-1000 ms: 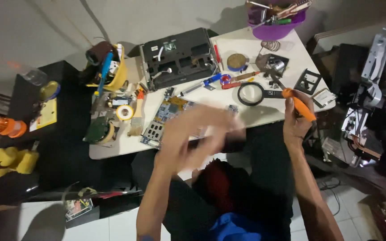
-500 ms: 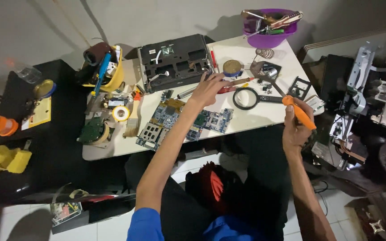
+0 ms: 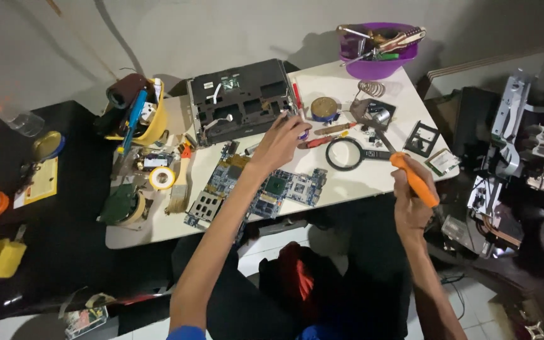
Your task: The person is desoldering components from a computer motherboard using a soldering iron and a desoldering pump on a repair bench.
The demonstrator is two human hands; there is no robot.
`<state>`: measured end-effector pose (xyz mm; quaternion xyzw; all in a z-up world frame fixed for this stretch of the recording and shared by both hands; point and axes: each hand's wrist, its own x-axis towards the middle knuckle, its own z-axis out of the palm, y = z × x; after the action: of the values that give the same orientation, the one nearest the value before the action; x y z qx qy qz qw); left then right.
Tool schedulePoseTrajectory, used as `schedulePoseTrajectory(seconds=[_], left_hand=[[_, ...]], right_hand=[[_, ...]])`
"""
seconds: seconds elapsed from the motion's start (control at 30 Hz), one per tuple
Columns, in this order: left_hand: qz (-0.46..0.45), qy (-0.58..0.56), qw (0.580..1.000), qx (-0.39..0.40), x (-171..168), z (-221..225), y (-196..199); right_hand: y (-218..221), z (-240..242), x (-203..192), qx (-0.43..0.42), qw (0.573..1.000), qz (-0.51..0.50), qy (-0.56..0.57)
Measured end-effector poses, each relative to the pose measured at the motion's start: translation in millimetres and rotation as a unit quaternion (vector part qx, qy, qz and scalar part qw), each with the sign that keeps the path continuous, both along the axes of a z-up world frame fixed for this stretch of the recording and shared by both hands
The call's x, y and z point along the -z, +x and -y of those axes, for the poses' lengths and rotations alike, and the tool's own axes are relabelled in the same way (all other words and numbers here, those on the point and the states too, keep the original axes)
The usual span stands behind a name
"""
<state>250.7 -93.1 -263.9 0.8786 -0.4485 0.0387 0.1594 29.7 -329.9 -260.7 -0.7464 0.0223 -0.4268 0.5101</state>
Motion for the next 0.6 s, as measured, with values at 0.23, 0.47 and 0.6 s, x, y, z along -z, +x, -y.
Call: schedulePoseTrajectory(seconds=[0.23,0.47,0.6], left_hand=[[-0.184,-0.264,0.947,0.014,-27,-22,-33],[-0.35,-0.365,0.862,0.042,-25,-21,-65],[-0.388,-0.375,0.841,0.049,-47,-14,-83]], right_hand=[[22,-10,18,-0.072,0.995,0.06,0.04],[53,-46,-29,-0.055,0.979,0.079,-0.181],[79,-26,5,-0.11,0.967,0.093,-0.212]])
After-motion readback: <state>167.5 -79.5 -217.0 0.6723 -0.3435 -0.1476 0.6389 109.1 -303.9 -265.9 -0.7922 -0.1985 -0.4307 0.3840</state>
